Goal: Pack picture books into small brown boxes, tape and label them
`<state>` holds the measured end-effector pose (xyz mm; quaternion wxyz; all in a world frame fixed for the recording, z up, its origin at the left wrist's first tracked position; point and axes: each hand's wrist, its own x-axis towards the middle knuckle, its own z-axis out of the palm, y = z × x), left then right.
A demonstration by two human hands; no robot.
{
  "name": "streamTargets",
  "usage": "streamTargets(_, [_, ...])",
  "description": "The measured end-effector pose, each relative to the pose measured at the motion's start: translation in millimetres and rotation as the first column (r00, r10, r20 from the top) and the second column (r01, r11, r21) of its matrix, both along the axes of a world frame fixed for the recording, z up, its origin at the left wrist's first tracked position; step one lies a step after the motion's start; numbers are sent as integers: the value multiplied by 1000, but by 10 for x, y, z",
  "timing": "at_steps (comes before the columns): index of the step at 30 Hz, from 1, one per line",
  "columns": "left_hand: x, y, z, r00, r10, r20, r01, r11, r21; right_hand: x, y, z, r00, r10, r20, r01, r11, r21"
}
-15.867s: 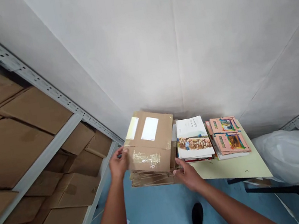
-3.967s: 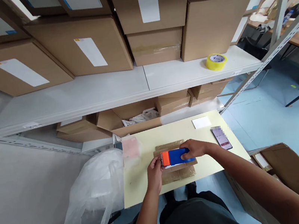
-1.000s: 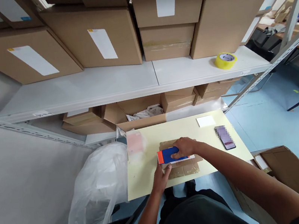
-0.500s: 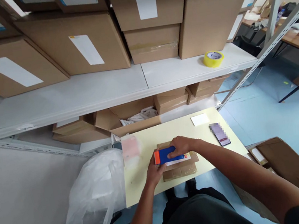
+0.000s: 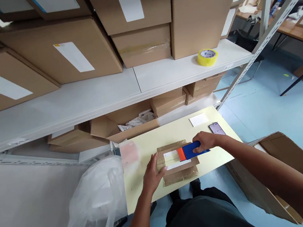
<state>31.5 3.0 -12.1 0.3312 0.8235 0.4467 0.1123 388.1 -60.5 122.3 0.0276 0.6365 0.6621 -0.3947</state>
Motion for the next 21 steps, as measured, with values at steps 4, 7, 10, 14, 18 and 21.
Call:
streamTargets(4, [155,55,104,977,-134,-166,177,943,281,-78,4,20,998,36,53,-38,999,37])
streamTargets(7, [407,36,194,909,-307,-282,395,848,352,-93,5,36,997,46,68,-48,998,38])
streamTargets(10, [603,-16,233,866,-367,-341,480,801,358,-74,-1,31,997,46,56,-48,999,23])
streamTargets(14, [633,-63,228,876,-328,-354,456,801,387,-7,-31,-1,999,44,-24,-44,999,5])
streamTargets(18, [549,-81,228,895,-268,-356,410,808,423,194,-155,-58,999,29,17,-30,999,22])
streamTargets(21, [510,-92,236,897,-248,-364,401,802,441,426,-297,-100,998,-20,57,19,1000,16])
